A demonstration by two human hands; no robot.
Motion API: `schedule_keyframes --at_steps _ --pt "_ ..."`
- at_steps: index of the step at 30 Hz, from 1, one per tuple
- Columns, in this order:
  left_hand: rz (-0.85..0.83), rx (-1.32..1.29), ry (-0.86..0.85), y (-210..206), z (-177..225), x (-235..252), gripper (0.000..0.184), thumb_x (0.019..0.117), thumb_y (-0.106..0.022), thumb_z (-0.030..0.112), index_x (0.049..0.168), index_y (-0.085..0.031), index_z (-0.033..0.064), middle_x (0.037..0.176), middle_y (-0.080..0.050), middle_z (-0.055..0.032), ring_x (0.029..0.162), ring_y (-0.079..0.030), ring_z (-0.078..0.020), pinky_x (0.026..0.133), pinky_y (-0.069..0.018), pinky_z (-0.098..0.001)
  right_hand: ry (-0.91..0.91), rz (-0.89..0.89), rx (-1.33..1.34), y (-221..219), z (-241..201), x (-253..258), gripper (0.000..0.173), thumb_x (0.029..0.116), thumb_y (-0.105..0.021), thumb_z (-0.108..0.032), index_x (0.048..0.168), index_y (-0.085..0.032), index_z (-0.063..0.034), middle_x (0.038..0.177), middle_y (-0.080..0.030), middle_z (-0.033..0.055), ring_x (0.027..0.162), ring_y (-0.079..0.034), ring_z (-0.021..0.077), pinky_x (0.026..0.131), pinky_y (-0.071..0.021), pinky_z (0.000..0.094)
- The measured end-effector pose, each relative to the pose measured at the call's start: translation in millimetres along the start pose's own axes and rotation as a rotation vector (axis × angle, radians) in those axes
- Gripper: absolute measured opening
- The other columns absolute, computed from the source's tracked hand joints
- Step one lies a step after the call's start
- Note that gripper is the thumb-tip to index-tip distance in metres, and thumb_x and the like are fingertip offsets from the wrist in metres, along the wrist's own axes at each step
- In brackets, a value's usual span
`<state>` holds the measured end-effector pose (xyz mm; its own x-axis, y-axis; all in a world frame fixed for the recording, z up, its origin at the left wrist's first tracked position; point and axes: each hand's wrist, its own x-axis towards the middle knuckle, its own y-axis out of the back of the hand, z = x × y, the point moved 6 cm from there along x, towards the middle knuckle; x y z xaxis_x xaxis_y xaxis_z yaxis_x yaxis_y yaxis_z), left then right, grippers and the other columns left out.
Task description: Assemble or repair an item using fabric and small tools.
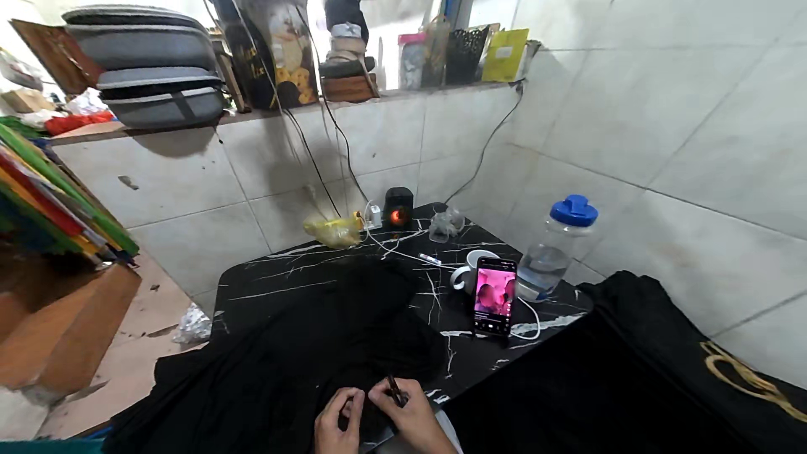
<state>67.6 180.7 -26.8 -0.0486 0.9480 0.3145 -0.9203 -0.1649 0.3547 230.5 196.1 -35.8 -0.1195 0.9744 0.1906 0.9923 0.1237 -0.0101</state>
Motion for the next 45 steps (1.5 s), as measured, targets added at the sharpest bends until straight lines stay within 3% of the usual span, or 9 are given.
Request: schedule_keyframes --at_steps 3,9,12,15,21,26,30,35,45 --pt "-0.009 -0.029 0.016 1.0 2.4 -0.2 0.019 0.0985 -0.064 0.013 0.103 -0.075 -0.0021 0.093 -0.074 -0.0056 0.08 -0.067 -0.0011 0.078 -0.0558 -0.0188 0.054 -0.046 0.066 -1.9 0.1 -0.7 0.016 0.0994 -0.065 -0.009 0.103 -0.077 0.0009 0.092 -0.076 0.0016 0.083 -0.069 0.0023 0.081 -0.058 0.0224" --pt "-0.064 -0.102 0.01 0.2 0.0 -0.9 0.035 0.087 -0.081 0.022 0.109 -0.073 -0.0031 0.094 -0.075 -0.0043 0.082 -0.07 -0.0054 0.078 -0.0587 -0.0239 0.008 -0.016 0.014 -2.9 3.6 1.9 0.017 0.0886 -0.078 -0.012 0.103 -0.073 -0.0059 0.089 -0.071 -0.0021 0.073 -0.061 0.0015 0.064 -0.0511 0.0199" --pt "-0.072 -0.16 0.054 2.1 0.3 0.1 0.013 0.0922 -0.074 0.012 0.098 -0.075 0.0005 0.088 -0.076 -0.0018 0.08 -0.071 -0.0054 0.079 -0.0605 -0.0246 -0.068 0.022 -0.058 -5.1 4.2 2.1 0.02 0.0859 -0.08 -0.019 0.096 -0.067 -0.008 0.077 -0.06 -0.0058 0.062 -0.05 -0.0002 0.056 -0.0423 0.0176" --pt "-0.05 -0.25 0.09 5.7 1.9 2.0 0.011 0.0966 -0.066 0.006 0.093 -0.074 0.0 0.086 -0.073 -0.0013 0.078 -0.069 -0.0045 0.078 -0.0594 -0.0225 -0.075 0.04 -0.123 -7.4 4.5 2.3 0.025 0.087 -0.081 -0.028 0.09 -0.068 -0.0073 0.069 -0.057 -0.0062 0.055 -0.046 -0.0004 0.052 -0.0381 0.0179" --pt "-0.006 -0.337 0.082 8.3 -3.4 2.9 0.011 0.0948 -0.065 0.004 0.091 -0.076 0.0 0.091 -0.073 -0.0028 0.084 -0.068 -0.0061 0.079 -0.0578 -0.0229 0.006 0.019 -0.24 -10.8 2.2 0.9 0.031 0.0912 -0.077 -0.034 0.091 -0.07 -0.0043 0.073 -0.063 -0.0013 0.062 -0.054 0.002 0.056 -0.0434 0.0198" --pt "-0.007 -0.293 0.106 7.9 -6.2 4.2 0.011 0.0935 -0.068 0.005 0.101 -0.072 -0.0016 0.088 -0.073 -0.0026 0.078 -0.069 -0.0049 0.075 -0.059 -0.0221 -0.011 0.007 -0.287 -9.9 3.2 -0.8 0.028 0.1002 -0.065 -0.028 0.098 -0.071 -0.0006 0.075 -0.067 0.005 0.064 -0.063 0.0093 0.063 -0.054 0.0275" --pt "0.025 -0.299 0.066 4.2 -4.6 3.5 0.026 0.0923 -0.07 0.006 0.117 -0.066 -0.0013 0.083 -0.072 -0.0012 0.072 -0.069 -0.0075 0.069 -0.0593 -0.0233 -0.02 -0.009 -0.336 -7.9 6.2 1.3 0.03 0.1026 -0.06 -0.029 0.098 -0.069 -0.0011 0.074 -0.064 0.0063 0.062 -0.062 0.0114 0.063 -0.0545 0.0299" --pt "0.047 -0.36 0.044 3.0 -6.0 3.4 0.037 0.0929 -0.066 0.003 0.129 -0.059 0.0024 0.087 -0.074 -0.0019 0.072 -0.07 -0.0101 0.069 -0.0602 -0.0251 0.016 0.018 -0.318 -8.6 3.3 1.0 0.036 0.0942 -0.073 -0.042 0.096 -0.069 -0.0055 0.072 -0.061 -0.0019 0.062 -0.056 0.0056 0.06 -0.0495 0.0251" --pt "-0.042 -0.354 0.036 1.2 -8.5 2.9 0.02 0.101 -0.059 0.012 0.118 -0.07 0.0076 0.101 -0.074 -0.0025 0.085 -0.07 -0.0085 0.079 -0.0594 -0.0265 0.201 0.224 -0.43 -11.7 1.6 -0.3 0.021 0.1011 -0.06 -0.018 0.094 -0.069 -0.0011 0.077 -0.064 0.0018 0.065 -0.06 0.0067 0.063 -0.0537 0.0249"
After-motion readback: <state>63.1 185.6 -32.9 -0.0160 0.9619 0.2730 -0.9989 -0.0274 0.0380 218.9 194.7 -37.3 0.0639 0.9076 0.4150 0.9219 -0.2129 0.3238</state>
